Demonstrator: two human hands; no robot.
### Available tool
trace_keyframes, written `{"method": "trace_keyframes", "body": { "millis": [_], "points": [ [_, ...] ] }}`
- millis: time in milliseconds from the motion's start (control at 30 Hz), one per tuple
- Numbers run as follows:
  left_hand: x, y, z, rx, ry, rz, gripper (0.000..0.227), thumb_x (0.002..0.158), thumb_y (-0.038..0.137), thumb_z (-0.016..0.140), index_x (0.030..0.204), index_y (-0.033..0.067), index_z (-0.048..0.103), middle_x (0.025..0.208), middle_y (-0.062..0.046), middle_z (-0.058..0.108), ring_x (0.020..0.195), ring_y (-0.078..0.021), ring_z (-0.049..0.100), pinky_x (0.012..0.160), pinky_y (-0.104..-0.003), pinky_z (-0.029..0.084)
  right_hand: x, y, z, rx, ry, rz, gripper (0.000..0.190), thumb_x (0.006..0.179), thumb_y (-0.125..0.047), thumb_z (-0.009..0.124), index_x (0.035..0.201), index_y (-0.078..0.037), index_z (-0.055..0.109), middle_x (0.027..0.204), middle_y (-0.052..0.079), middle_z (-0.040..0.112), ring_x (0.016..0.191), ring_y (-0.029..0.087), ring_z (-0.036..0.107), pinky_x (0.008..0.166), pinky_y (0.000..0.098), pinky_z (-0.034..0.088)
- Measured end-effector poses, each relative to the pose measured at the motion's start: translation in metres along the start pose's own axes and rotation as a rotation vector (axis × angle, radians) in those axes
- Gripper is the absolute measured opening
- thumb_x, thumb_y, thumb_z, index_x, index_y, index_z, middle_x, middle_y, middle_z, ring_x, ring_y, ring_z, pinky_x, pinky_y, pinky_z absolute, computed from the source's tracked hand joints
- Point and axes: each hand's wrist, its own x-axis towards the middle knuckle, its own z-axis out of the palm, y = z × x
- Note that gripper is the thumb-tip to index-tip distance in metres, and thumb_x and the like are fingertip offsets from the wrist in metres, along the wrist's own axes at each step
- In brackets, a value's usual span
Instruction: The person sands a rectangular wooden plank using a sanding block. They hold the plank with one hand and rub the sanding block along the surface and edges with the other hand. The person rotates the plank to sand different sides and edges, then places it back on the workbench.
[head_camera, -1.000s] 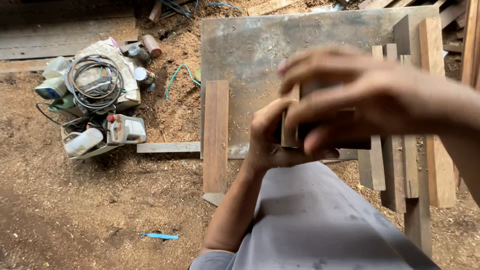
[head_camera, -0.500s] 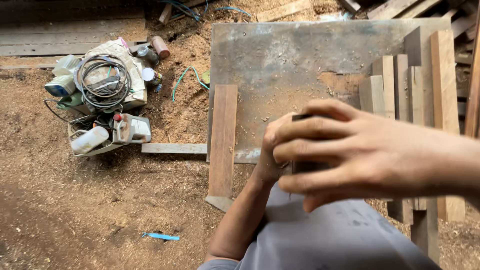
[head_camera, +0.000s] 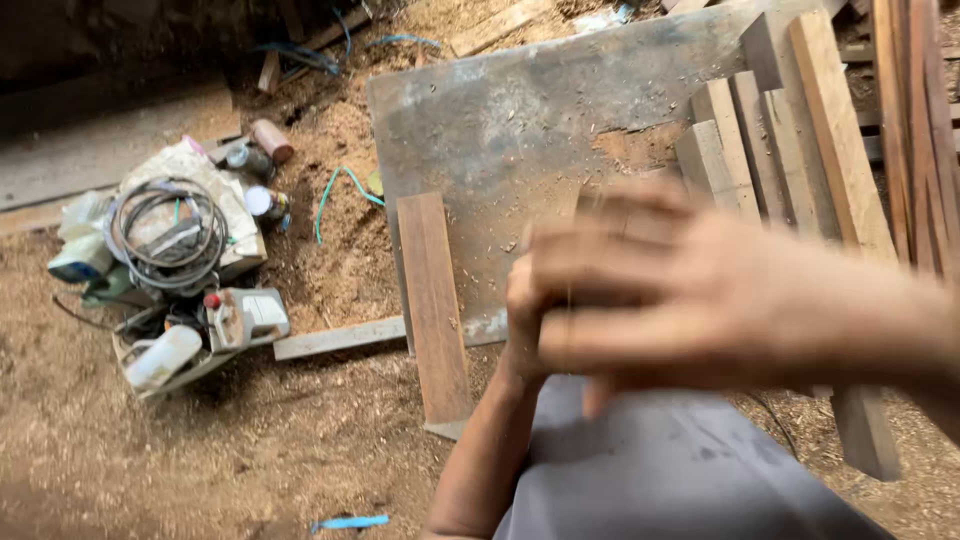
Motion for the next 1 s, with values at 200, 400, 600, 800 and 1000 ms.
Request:
{"method": "trace_keyframes", "body": {
  "millis": [200,400,600,800,1000],
  "points": [
    [0.002,0.013,0.0,0.014,0.011,0.064,0.056,0.089,0.046,0.08,0.123,0.0051,0.063,0.115,-0.008,0.07,0.101,-0.0239,0.072,0.088,-0.035,0.059,-0.016,-0.018,0.006,-0.229,-0.043,0.245,0.065,0.101,-0.062,0.044,0.145,-0.015,0.057,0.136,0.015,0.06,0.131,0.03,0.05,0.117,0.0495,0.027],
    [0.017,0.017,0.005,0.063,0.039,0.057,0.041,0.099,0.038,0.07,0.125,0.0078,0.064,0.12,-0.007,0.074,0.105,-0.0238,0.074,0.095,-0.037,0.059,-0.015,-0.055,0.03,-0.246,0.088,0.409,0.065,0.101,-0.062,0.043,0.151,-0.021,0.05,0.153,0.015,0.051,0.148,0.027,0.035,0.127,0.0505,0.009],
    [0.012,0.033,0.02,0.183,0.145,0.056,0.05,0.093,0.041,0.079,0.124,0.0061,0.062,0.121,-0.006,0.07,0.101,-0.0207,0.073,0.089,-0.032,0.06,-0.038,-0.048,0.029,-0.257,0.238,0.68,0.051,0.092,-0.049,0.06,0.134,-0.02,0.069,0.152,0.011,0.054,0.146,0.029,0.041,0.125,0.0517,0.018],
    [0.005,0.038,0.036,0.117,0.159,-0.056,0.04,0.104,0.032,0.074,0.133,0.0094,0.059,0.132,-0.011,0.073,0.116,-0.0219,0.074,0.1,-0.032,0.059,-0.028,-0.079,0.049,-0.028,0.511,0.623,0.041,0.083,-0.043,0.077,0.116,-0.017,0.075,0.12,0.008,0.064,0.13,0.027,0.057,0.122,0.0524,0.038],
    [0.011,0.044,0.04,0.287,0.167,0.089,0.056,0.101,0.042,0.081,0.133,0.0051,0.053,0.131,-0.013,0.068,0.117,-0.0239,0.07,0.101,-0.034,0.061,-0.049,-0.05,0.031,-0.264,0.543,0.679,0.029,0.087,-0.026,0.079,0.107,-0.006,0.076,0.111,0.015,0.072,0.124,0.037,0.064,0.107,0.0482,0.052]
  ]
}}
